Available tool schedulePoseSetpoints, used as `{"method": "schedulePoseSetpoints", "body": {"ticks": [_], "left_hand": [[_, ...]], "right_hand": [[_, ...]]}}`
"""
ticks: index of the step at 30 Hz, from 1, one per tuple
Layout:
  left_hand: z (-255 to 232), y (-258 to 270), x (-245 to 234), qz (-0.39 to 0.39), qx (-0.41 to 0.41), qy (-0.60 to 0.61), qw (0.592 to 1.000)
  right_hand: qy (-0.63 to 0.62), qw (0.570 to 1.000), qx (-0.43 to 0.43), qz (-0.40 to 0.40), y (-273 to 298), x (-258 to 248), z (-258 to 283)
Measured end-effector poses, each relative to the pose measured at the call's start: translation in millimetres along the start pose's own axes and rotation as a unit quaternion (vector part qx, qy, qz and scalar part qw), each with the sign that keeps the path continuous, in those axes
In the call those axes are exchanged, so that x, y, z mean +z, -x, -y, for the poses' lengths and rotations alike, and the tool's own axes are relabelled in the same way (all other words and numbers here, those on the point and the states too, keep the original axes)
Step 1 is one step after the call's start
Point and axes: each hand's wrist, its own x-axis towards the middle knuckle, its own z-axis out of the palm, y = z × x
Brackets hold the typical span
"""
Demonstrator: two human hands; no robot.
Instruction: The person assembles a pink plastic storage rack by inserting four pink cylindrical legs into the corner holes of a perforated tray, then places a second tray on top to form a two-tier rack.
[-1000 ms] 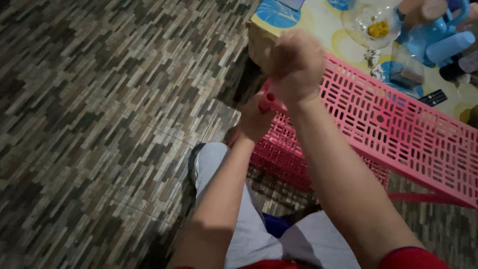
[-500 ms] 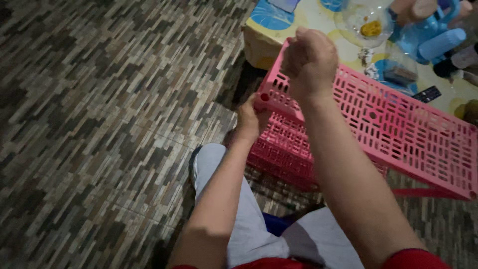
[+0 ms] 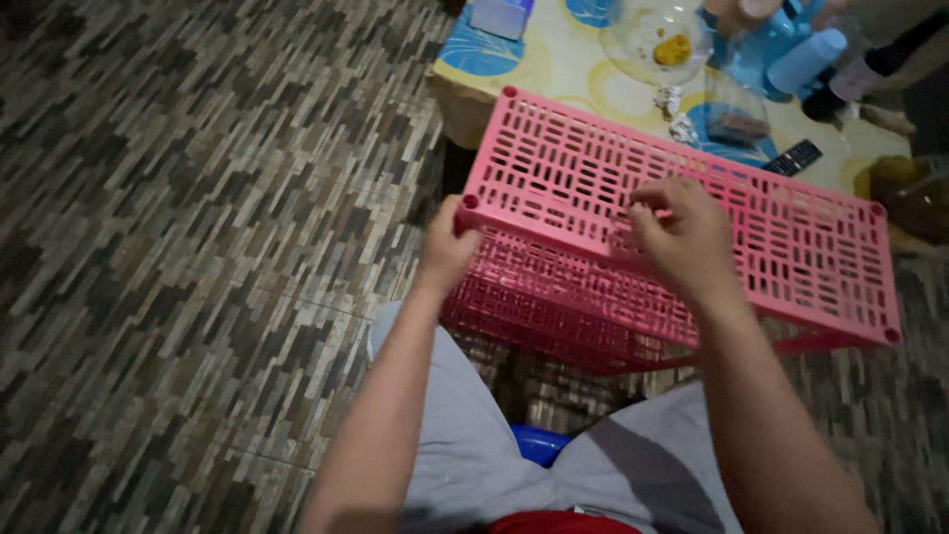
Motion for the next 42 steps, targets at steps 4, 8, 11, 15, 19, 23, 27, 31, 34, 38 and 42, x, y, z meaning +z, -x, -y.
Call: {"method": "schedulePoseSetpoints", "body": {"ticks": [4,8,11,15,19,23,27,31,34,38,42], "left_hand": [[-9.4,-8.4,-14.8,0.028,-0.040,0.198,0.979],[-25.4,-33.5,-24.6,-0.018,-0.120,0.198,0.973],[-31.6,-68.6,-21.3,-0.016,-0.133,0.119,0.984],[-31.1,-116.3,-13.7,-0.013,-0.199,0.088,0.976],[-30.3,-139.5,-1.1,0.037,-0.147,-0.055,0.987],[-60.3,-143.1,7.7,0.060,-0.110,-0.173,0.977],[-116.6,-105.8,17.8,-0.020,0.140,-0.316,0.938],[-164.4,-27.9,80.0,0.067,0.097,-0.073,0.990],[-178.9,23.1,142.4,0.245,0.046,0.011,0.968],[-167.4,68.0,228.9,0.344,-0.093,0.005,0.934],[-143.9,90.2,295.4,0.336,-0.262,0.119,0.897]], "right_hand": [[0.016,1.000,0.016,-0.016,17.3,-43.0,-16.8],[0.056,0.998,0.030,-0.022,11.8,-65.8,-18.5],[0.041,0.999,0.021,-0.008,-11.0,-63.3,-7.8],[0.041,0.998,0.025,0.035,-66.2,-38.2,9.8],[0.076,0.995,-0.003,0.062,-113.2,-25.8,0.7],[0.154,0.988,-0.016,0.016,-97.2,-76.8,-53.3],[0.170,0.957,0.233,-0.010,-21.5,-157.7,-115.2],[0.066,0.921,0.359,-0.139,73.1,-198.9,-161.7],[-0.084,0.888,0.415,-0.180,139.5,-205.8,-184.9],[-0.199,0.887,0.389,-0.152,197.6,-191.0,-206.5],[-0.243,0.905,0.323,-0.132,214.2,-162.4,-219.6]]}}
